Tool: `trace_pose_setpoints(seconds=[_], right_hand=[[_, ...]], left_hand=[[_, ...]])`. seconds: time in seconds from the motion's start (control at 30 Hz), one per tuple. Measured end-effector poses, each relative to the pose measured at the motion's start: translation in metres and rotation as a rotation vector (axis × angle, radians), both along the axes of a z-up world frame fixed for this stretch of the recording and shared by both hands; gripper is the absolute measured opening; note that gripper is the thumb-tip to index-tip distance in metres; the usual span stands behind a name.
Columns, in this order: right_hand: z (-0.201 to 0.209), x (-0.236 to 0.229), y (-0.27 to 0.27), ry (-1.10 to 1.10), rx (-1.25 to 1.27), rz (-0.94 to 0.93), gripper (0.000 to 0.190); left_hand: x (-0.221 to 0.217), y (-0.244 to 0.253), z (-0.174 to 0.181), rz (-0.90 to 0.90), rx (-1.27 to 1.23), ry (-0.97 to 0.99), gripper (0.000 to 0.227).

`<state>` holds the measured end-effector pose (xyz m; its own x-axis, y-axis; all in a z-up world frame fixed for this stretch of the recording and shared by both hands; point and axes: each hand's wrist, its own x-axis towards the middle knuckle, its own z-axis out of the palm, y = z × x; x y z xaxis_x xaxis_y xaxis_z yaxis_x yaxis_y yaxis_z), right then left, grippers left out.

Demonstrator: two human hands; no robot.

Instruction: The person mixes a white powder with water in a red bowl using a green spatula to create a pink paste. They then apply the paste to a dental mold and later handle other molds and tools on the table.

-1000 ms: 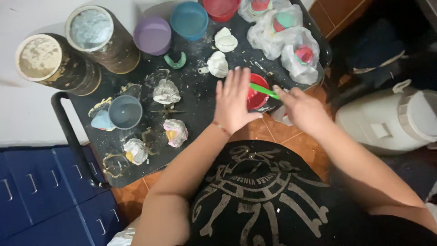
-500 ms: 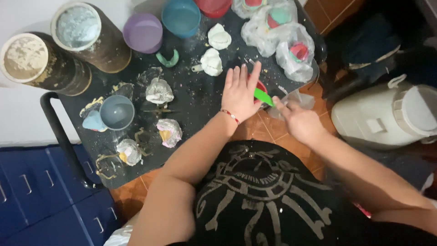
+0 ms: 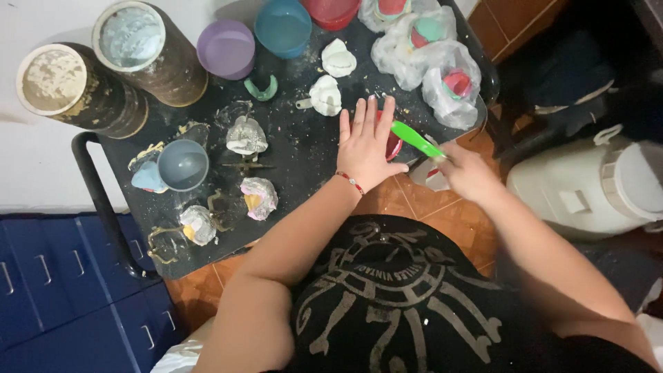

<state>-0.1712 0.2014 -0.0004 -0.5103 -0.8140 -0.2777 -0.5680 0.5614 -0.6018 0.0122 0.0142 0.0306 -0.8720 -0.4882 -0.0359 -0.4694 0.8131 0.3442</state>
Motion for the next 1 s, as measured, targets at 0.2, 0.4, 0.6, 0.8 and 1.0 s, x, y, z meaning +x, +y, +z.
trace_pose_setpoints(seconds=[0.2,0.4,0.6,0.8,1.0], right_hand=[[-0.013,0.009,-0.070,-0.194,0.077,-0.104,0.046],[0.010,-0.010,-0.043,-0.148,0.260,0.000,0.049],[0.042,-0.025,-0.006,-0.061,0.318,-0.036,0.046],[0.005,-0.045,0.022,-0.217,-0.174,-0.187,0.022],[0.016,0.023,-0.012,0.520,-0.369,0.147,0.046]], left_hand=[[-0.022,0.000,-0.028,0.102,-0.034,-0.023,0.125],[-0.025,0.002,-0.033,0.099,-0.147,-0.028,0.118],[-0.020,0.004,-0.034,0.096,-0.127,-0.056,0.105],[0.008,0.014,0.018,-0.075,-0.144,0.027,0.110],[0.039,0.017,0.002,-0.248,-0.365,0.046,0.118]])
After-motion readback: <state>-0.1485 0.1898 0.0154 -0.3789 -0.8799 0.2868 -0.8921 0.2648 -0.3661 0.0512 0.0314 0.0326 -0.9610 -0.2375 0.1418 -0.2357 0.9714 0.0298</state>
